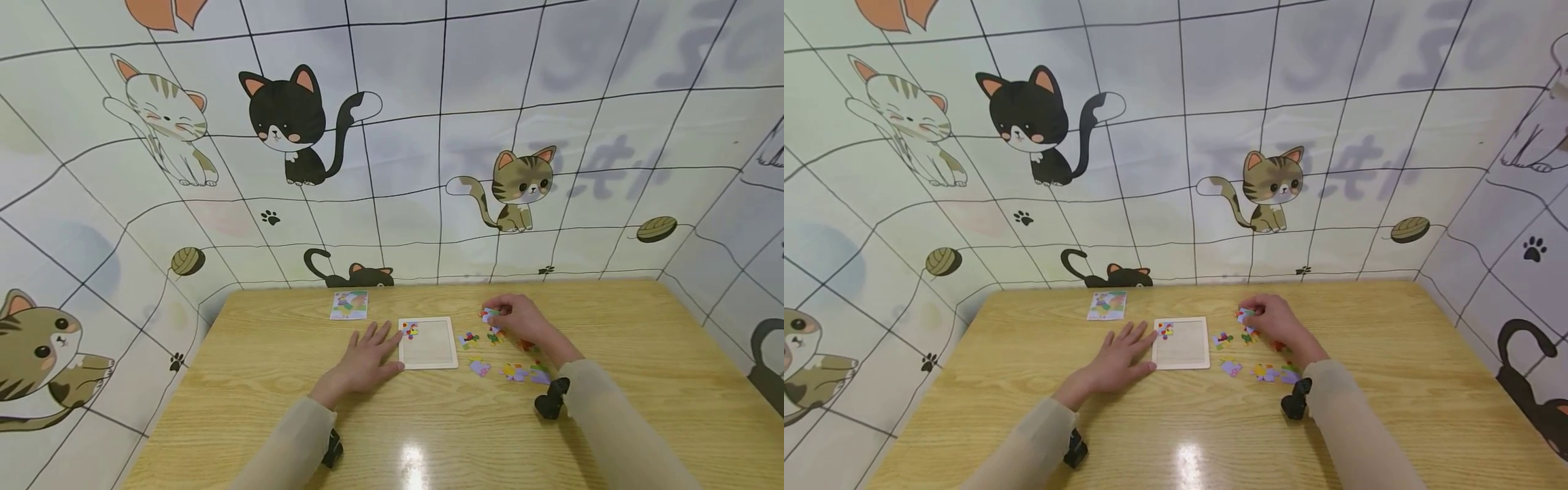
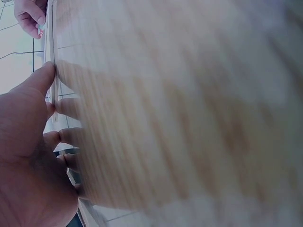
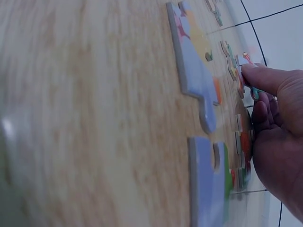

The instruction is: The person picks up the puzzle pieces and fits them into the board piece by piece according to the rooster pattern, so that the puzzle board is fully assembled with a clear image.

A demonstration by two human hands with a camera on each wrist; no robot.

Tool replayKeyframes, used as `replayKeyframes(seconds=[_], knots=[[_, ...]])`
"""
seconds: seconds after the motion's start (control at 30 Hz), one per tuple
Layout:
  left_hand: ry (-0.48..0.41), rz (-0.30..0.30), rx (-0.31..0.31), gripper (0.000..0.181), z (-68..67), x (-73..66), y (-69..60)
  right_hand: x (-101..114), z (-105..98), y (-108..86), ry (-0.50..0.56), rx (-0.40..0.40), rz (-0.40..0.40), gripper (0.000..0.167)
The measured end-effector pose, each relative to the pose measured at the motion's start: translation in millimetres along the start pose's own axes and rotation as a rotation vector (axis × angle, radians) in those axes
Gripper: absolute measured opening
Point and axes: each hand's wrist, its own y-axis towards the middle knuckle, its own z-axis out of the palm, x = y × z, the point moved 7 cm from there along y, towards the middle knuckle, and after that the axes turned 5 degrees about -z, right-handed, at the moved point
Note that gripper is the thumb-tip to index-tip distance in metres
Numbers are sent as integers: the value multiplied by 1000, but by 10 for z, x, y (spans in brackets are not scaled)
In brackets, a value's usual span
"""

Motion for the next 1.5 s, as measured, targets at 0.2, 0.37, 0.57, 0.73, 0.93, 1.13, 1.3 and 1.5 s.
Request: replayKeyframes(seconds=[0.2, 0.37, 0.57, 0.73, 0.93, 1.13, 1.3, 1.5], knots=[[-1, 0, -5, 64, -14, 0, 2, 34, -8, 5, -10, 2, -13, 31], [-5, 7, -15, 65, -5, 6, 7, 72, -13, 9, 5, 9, 13, 28], [-15, 11, -2, 66, 12, -16, 0, 165, -35, 39, 1, -17, 16, 25], [2, 1, 0, 65, 6, -19, 0, 340, 44, 88, 34, -19, 5, 28], [11, -2, -3, 65, 12, 11, 13, 538, 304, 144, 194, 37, -8, 33], [7, -8, -1, 65, 14, 22, 17, 697, 576, 181, 213, 86, -53, 30], [2, -11, 6, 65, 7, 15, 19, 736, 722, 240, 193, 91, -29, 26], [2, -10, 4, 65, 11, 14, 22, 788, 814, 287, 160, 93, -31, 23]])
